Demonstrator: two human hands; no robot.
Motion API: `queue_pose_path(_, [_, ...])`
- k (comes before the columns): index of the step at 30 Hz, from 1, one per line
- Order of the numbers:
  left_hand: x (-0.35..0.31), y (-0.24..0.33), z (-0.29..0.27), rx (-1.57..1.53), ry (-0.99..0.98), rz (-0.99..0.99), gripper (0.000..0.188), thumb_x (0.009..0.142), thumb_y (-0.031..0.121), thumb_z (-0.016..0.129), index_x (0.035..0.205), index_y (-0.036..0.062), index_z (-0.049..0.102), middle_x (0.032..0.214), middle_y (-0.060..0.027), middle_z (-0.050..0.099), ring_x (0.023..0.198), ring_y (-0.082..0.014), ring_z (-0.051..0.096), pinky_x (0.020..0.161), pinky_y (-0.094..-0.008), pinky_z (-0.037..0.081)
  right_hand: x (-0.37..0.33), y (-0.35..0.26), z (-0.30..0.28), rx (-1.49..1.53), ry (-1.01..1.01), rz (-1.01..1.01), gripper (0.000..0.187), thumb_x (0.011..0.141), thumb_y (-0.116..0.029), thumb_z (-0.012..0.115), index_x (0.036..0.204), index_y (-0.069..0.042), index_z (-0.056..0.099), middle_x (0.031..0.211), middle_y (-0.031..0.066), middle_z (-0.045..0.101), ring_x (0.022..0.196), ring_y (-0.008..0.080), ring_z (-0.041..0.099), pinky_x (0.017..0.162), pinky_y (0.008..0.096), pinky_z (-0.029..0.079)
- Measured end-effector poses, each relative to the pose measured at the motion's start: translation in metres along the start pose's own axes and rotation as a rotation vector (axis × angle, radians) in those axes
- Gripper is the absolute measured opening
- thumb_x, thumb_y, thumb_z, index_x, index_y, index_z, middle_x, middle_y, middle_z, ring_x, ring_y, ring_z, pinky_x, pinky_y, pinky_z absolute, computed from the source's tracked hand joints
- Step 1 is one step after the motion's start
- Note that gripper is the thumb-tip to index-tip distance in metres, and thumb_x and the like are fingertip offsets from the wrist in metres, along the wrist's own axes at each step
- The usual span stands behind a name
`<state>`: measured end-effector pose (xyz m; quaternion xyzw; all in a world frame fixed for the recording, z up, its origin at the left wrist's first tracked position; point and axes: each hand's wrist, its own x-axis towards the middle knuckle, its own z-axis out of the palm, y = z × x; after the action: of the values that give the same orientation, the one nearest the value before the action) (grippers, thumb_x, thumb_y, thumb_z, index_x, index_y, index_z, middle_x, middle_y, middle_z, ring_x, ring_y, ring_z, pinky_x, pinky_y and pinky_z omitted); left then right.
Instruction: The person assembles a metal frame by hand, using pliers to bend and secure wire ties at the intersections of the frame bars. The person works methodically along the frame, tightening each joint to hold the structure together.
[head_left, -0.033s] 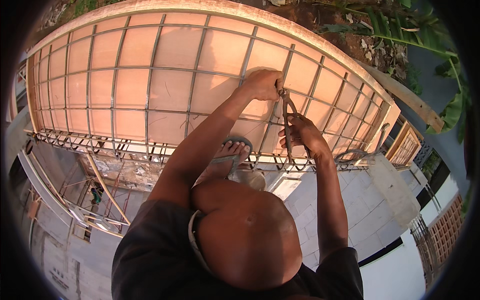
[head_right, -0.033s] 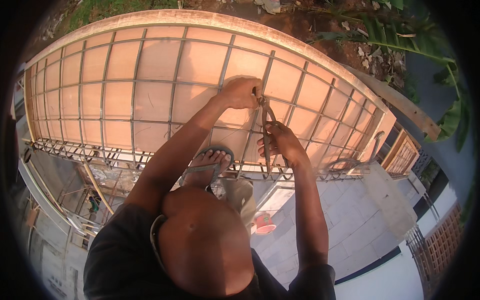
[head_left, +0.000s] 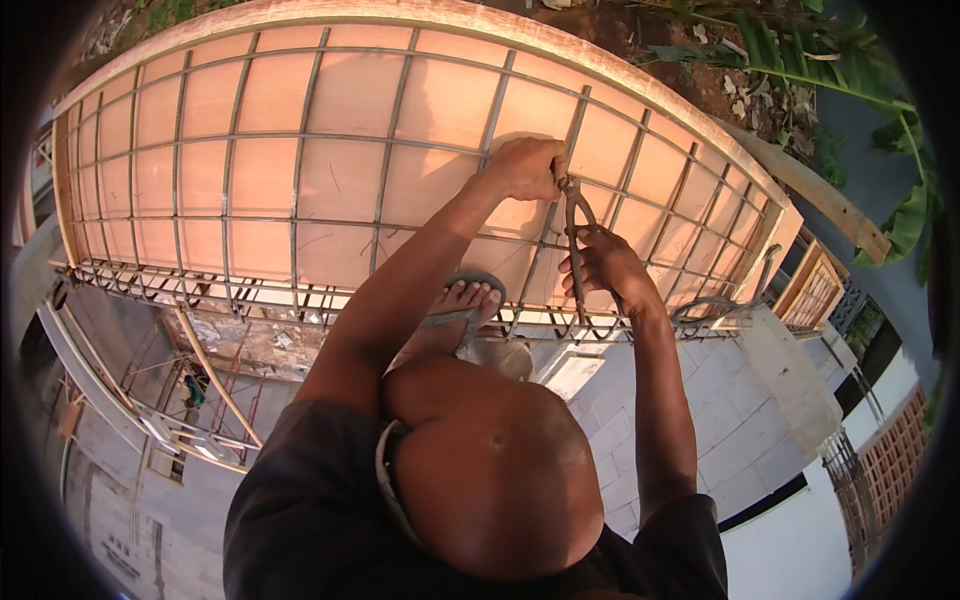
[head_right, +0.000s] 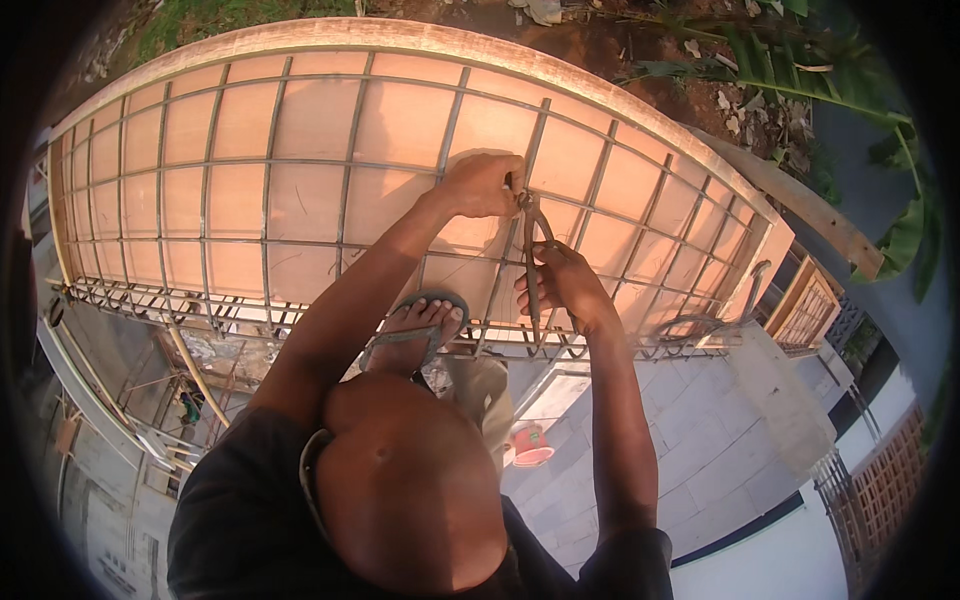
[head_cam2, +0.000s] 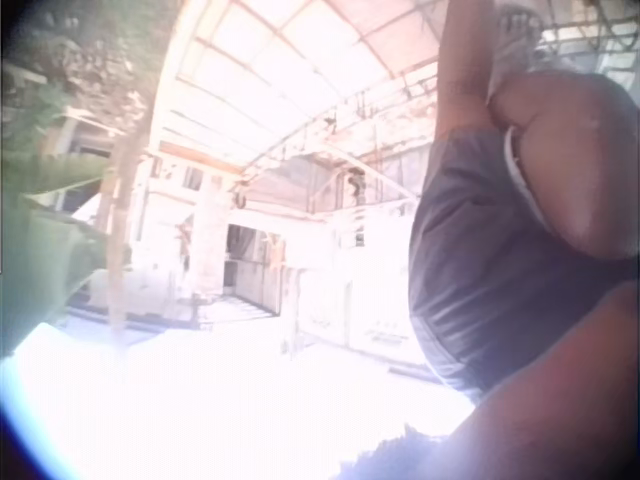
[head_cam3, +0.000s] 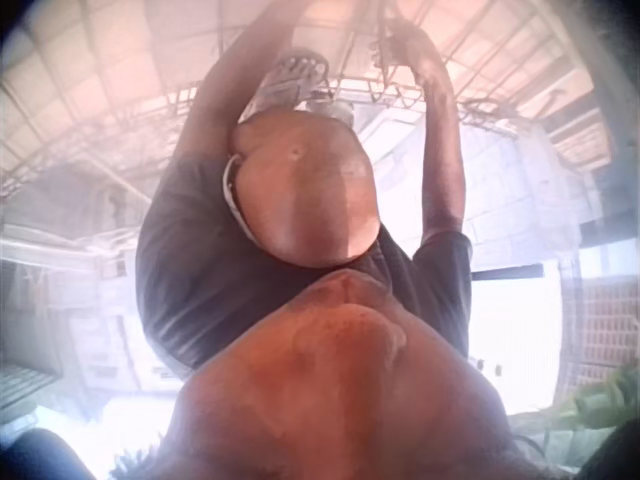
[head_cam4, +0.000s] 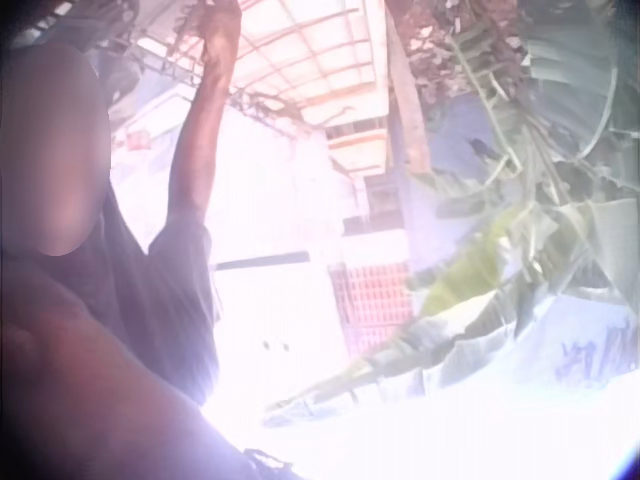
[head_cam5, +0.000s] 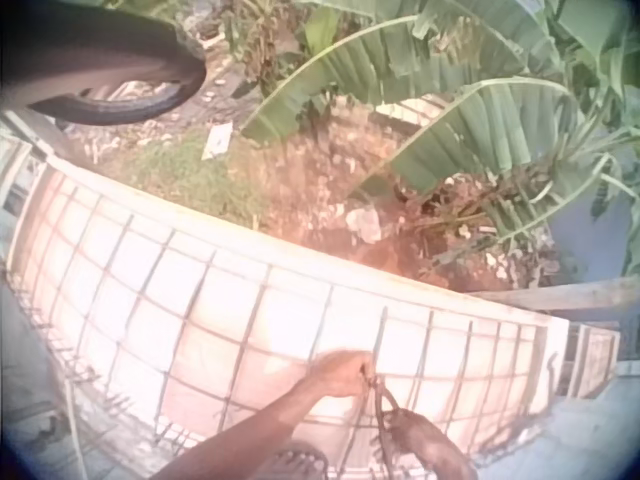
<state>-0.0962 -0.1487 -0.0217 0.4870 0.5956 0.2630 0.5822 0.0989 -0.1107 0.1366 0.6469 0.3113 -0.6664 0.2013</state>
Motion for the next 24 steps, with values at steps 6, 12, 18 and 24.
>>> queue_pose_path(6, [-0.010, 0.008, -0.001, 0.040, 0.038, 0.033, 0.041, 0.072, 0.025, 0.092, 0.101, 0.0078, 0.069, 0.097, -0.0120, 0.075, 0.099, -0.0347, 0.074, 0.088, -0.0458, 0.057, 0.006, 0.015, 0.003, 0.030, 0.021, -0.018, 0.040, 0.112, -0.039, 0.048, 0.121, -0.001, 0.055, 0.090, 0.0175, 0.071, 0.071, 0.0276, 0.074, 0.065, 0.0428, 0.067])
queue_pose_path(12, [-0.043, 0.021, 0.028, 0.314, 0.280, 0.213, 0.062, 0.075, 0.012, 0.091, 0.128, 0.0090, 0.060, 0.132, -0.0191, 0.062, 0.131, -0.0397, 0.059, 0.112, -0.0550, 0.046, 0.018, 0.018, 0.002, 0.320, -0.066, 0.088, 0.037, 0.112, -0.041, 0.048, 0.108, -0.006, 0.058, 0.080, 0.0090, 0.062, 0.062, 0.0220, 0.061, 0.056, 0.0407, 0.057])
queue_pose_path(18, [-0.035, 0.009, 0.052, -0.008, 0.077, 0.808, 0.057, 0.072, 0.010, 0.084, 0.125, 0.0075, 0.066, 0.124, -0.0103, 0.065, 0.132, -0.0345, 0.059, 0.119, -0.0567, 0.043, 0.026, 0.040, 0.007, 0.697, -0.269, 0.038, 0.044, 0.107, -0.046, 0.050, 0.113, -0.004, 0.063, 0.086, 0.0139, 0.071, 0.067, 0.0250, 0.070, 0.059, 0.0426, 0.061])
queue_pose_path(24, [-0.011, 0.006, 0.070, 0.137, 0.133, 0.926, 0.030, 0.075, 0.025, 0.080, 0.100, 0.0125, 0.069, 0.096, -0.0027, 0.064, 0.100, -0.0245, 0.064, 0.094, -0.0425, 0.051, -0.018, 0.039, 0.015, 0.677, -0.168, 0.194, 0.049, 0.098, -0.052, 0.052, 0.103, -0.007, 0.071, 0.074, 0.0077, 0.066, 0.054, 0.0219, 0.057, 0.049, 0.0361, 0.045])
